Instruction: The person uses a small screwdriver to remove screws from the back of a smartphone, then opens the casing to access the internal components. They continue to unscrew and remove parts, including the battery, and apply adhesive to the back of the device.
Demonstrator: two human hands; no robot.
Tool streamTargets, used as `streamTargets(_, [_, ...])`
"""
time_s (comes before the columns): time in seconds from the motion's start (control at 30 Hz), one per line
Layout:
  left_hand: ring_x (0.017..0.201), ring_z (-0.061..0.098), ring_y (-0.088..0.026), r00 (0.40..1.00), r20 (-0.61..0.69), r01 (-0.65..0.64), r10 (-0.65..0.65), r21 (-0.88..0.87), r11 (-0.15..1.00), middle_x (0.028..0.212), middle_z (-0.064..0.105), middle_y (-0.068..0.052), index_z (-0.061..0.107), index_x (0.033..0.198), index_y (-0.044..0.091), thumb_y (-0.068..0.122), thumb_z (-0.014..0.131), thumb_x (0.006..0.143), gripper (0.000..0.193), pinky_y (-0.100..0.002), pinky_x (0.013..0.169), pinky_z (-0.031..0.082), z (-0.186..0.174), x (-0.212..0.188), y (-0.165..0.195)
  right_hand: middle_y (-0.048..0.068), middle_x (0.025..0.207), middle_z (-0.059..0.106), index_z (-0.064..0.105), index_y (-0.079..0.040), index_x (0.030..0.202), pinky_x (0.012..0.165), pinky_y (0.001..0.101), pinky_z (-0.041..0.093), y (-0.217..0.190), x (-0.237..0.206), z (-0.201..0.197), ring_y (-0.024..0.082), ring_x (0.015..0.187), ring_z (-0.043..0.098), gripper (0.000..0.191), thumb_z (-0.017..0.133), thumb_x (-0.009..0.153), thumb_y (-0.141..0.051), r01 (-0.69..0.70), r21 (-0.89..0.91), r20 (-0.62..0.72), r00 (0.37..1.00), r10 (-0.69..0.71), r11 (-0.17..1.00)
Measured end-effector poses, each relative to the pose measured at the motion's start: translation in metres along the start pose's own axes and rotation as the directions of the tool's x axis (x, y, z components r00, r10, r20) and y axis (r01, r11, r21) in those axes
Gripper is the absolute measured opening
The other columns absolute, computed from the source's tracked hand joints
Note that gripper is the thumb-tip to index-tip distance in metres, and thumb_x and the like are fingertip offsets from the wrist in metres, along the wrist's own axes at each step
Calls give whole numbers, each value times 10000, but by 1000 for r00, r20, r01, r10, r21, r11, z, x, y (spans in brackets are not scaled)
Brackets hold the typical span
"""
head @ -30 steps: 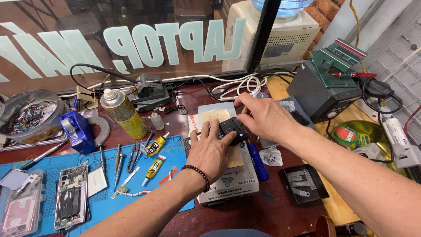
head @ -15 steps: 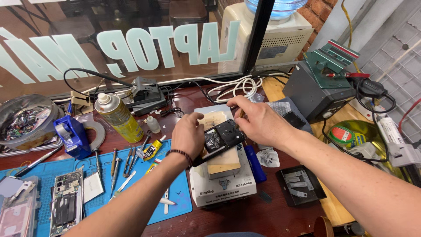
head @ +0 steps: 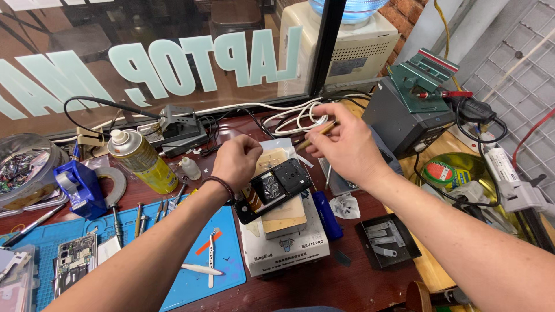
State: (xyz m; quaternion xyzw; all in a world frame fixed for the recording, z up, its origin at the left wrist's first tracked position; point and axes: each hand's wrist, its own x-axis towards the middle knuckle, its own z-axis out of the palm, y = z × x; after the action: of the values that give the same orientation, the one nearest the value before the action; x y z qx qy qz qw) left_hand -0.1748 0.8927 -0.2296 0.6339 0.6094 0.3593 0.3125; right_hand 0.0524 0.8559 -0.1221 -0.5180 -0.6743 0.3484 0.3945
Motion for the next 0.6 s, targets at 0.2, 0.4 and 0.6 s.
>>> streamTargets(0.2, [713,590,-113,767,642,642,-3,-767,-25,819,604,4,575,938,102,300,634,998,216,-259,638,505,0,-17,7,138,1007,728,506,18,1337,705,299,655,-10,5,16,207,847,766,410,644,956,-34,13,367,-55,998,7,930])
streamTargets(0.4, [701,591,-113,775,628,632,78,-762,-144,820,610,-14,566,948,81,275,629,1017,215,-261,638,514,-6,-29,12,151,964,748,498,13,1346,698,291,658,-21,3,27,204,842,778,414,632,958,-41,-23,340,-34,999,36,940])
streamTargets(0.6, [687,590,-108,770,638,634,19,-761,-138,799,593,-9,557,935,84,268,623,1018,213,-255,627,517,-7,-31,9,156,962,738,488,14,1330,689,286,658,-25,3,32,198,838,773,401,628,958,-36,-22,329,-24,999,32,944])
